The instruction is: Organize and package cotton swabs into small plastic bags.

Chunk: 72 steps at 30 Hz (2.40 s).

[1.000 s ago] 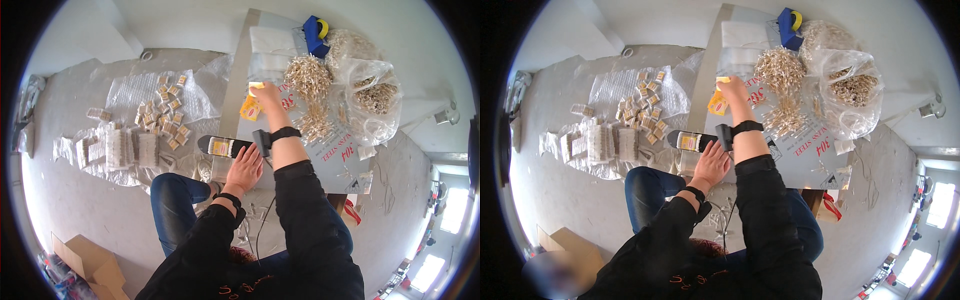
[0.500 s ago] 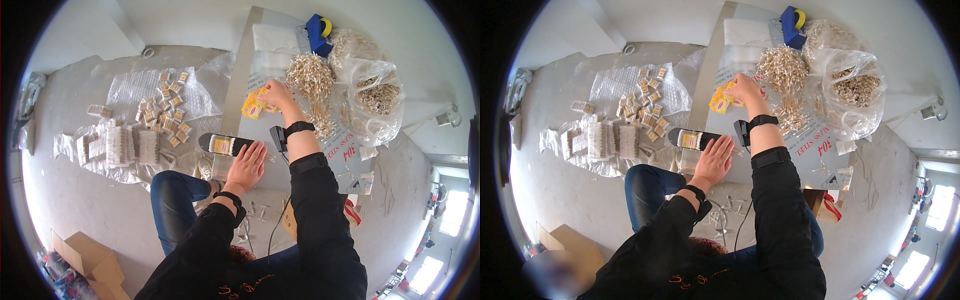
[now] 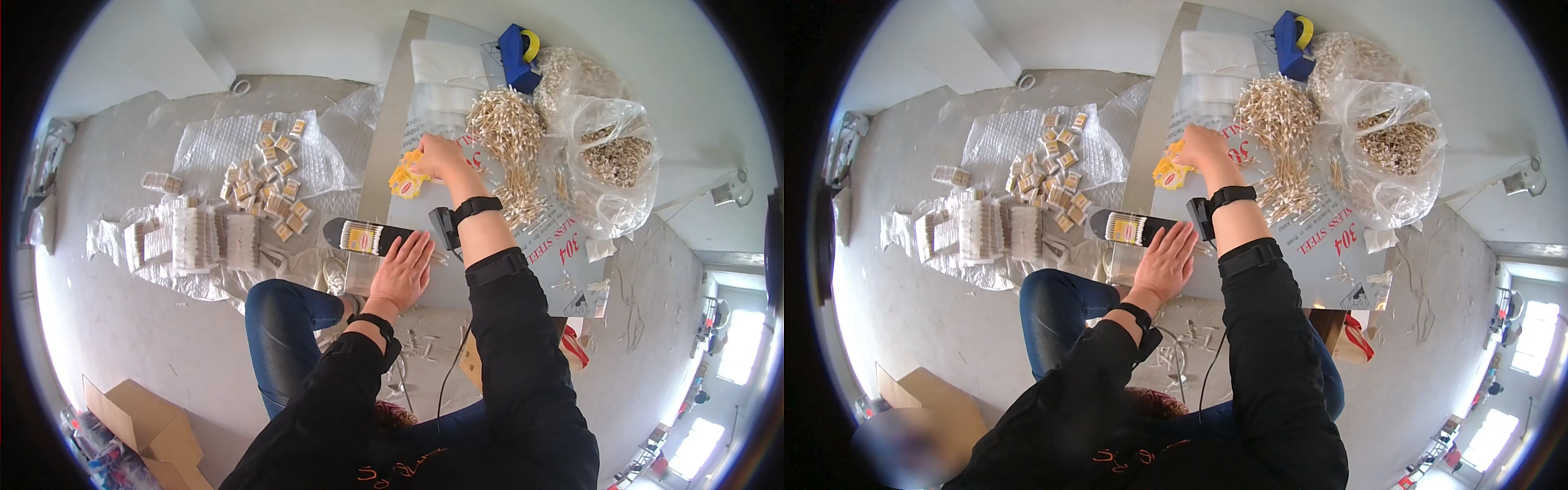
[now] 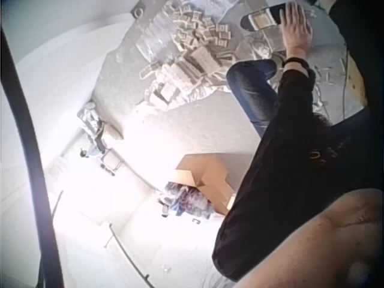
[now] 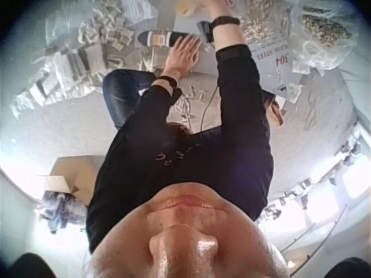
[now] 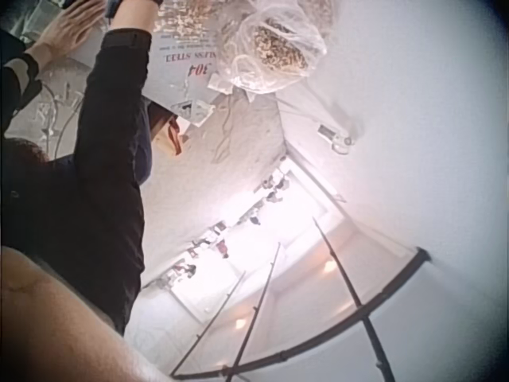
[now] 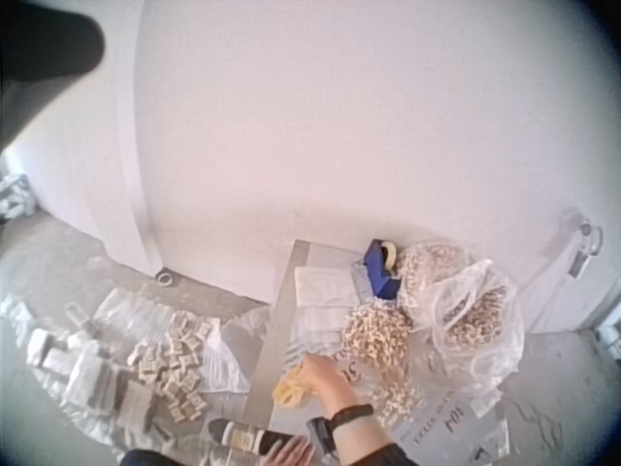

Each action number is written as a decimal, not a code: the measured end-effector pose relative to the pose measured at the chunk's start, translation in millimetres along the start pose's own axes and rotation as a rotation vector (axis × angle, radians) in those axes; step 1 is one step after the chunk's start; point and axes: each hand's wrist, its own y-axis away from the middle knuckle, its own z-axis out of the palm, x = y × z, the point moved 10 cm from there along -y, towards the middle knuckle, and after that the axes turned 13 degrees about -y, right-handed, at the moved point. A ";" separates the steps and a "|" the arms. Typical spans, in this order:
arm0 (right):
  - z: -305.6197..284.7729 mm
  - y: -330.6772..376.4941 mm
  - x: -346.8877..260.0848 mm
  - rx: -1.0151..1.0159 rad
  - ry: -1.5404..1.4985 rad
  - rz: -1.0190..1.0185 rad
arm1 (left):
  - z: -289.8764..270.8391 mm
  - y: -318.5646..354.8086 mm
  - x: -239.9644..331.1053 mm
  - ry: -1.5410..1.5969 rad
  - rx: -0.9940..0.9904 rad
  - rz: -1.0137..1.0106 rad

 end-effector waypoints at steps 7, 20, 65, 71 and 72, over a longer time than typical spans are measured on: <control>-1.7 3.0 -5.6 0.019 0.037 0.013 | 1.7 0.6 0.4 -0.004 -0.010 0.002; -15.2 3.6 59.0 0.024 -0.931 0.053 | 1.5 -0.8 1.6 0.002 -0.012 -0.005; 37.1 135.0 30.2 0.491 -0.676 -0.273 | 18.7 -58.3 -71.3 1.199 0.124 -0.390; 30.2 145.3 28.2 0.564 -0.693 -0.300 | 5.3 -61.2 -64.1 0.863 0.046 -0.266; 32.5 145.2 30.2 0.566 -0.691 -0.297 | 4.3 -62.5 -63.0 0.865 0.044 -0.264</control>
